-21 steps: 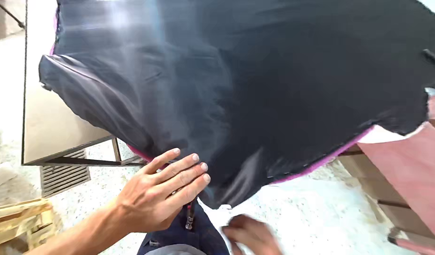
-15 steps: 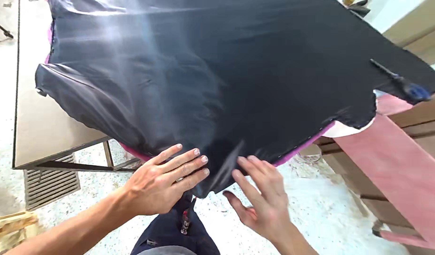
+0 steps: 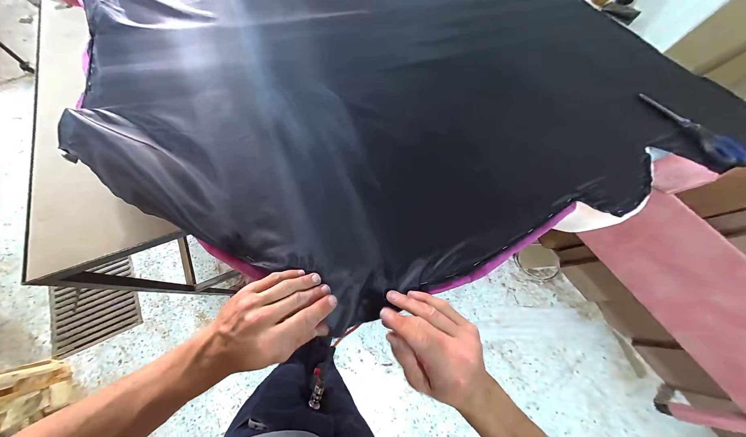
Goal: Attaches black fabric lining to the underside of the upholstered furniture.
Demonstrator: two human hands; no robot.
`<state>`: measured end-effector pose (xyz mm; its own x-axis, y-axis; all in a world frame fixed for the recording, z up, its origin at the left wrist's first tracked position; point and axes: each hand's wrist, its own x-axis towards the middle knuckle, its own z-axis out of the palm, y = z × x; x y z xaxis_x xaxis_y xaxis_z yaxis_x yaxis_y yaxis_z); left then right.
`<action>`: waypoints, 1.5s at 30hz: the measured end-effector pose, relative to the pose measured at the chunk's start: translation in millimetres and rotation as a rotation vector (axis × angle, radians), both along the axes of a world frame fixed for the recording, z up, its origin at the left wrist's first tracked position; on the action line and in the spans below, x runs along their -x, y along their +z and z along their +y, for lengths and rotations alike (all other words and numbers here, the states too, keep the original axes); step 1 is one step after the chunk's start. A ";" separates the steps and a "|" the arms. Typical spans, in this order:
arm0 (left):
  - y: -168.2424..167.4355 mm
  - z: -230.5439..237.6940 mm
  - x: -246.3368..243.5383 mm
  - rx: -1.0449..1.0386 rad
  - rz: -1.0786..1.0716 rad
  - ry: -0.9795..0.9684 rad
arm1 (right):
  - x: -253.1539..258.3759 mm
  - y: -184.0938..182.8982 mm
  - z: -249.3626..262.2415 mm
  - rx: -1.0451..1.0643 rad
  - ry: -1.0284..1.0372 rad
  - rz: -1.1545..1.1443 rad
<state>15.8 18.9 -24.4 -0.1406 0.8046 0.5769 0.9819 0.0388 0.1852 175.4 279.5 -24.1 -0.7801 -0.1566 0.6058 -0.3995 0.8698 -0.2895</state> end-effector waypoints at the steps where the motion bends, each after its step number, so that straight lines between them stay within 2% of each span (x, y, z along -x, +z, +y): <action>1: 6.0 5.3 -2.3 -0.004 -0.006 0.046 | 5.3 9.3 0.2 -0.001 -0.018 -0.027; 6: 25.0 20.2 3.3 0.224 0.042 0.109 | 37.8 43.0 12.2 -0.249 0.008 -0.346; 9: 28.6 20.4 11.0 0.244 -0.015 0.086 | 48.8 47.2 18.8 -0.330 0.045 -0.377; 12: 35.8 20.3 19.6 0.183 -0.108 0.072 | 53.8 48.7 22.1 -0.278 0.065 -0.372; 15: 48.4 22.1 25.4 0.064 -0.073 0.101 | 52.6 44.8 23.4 -0.208 0.068 -0.342; 17: 52.4 21.1 25.2 0.089 -0.093 0.088 | 49.1 41.9 21.8 -0.178 0.063 -0.330; 22: 36.3 14.7 21.4 0.282 -0.040 -0.001 | 43.2 43.7 25.6 -0.143 0.023 -0.384; 27: 41.8 17.8 30.5 0.276 -0.202 -0.012 | 46.9 56.5 29.6 -0.096 -0.049 -0.578; 30: 47.4 21.9 28.0 0.197 -0.206 0.090 | 54.2 64.7 30.5 -0.124 -0.056 -0.643; 32: 53.1 24.5 26.3 0.097 -0.192 0.132 | 57.1 68.9 30.1 -0.143 -0.054 -0.572; 35: 58.0 24.9 27.2 -0.048 -0.095 0.131 | 54.6 70.9 25.0 -0.218 -0.124 -0.249; 38: 49.9 18.7 27.7 -0.087 0.065 0.038 | 39.3 42.2 22.4 -0.255 -0.098 0.001; 40: 37.3 10.6 24.3 -0.027 0.106 -0.032 | 28.6 25.3 19.9 -0.259 -0.070 0.006; 42: 27.4 4.6 19.8 0.033 0.101 -0.051 | 25.2 23.4 16.2 -0.266 -0.077 -0.033; 45: 31.3 8.1 14.0 0.071 -0.017 -0.015 | 27.4 27.4 13.5 -0.273 -0.083 -0.058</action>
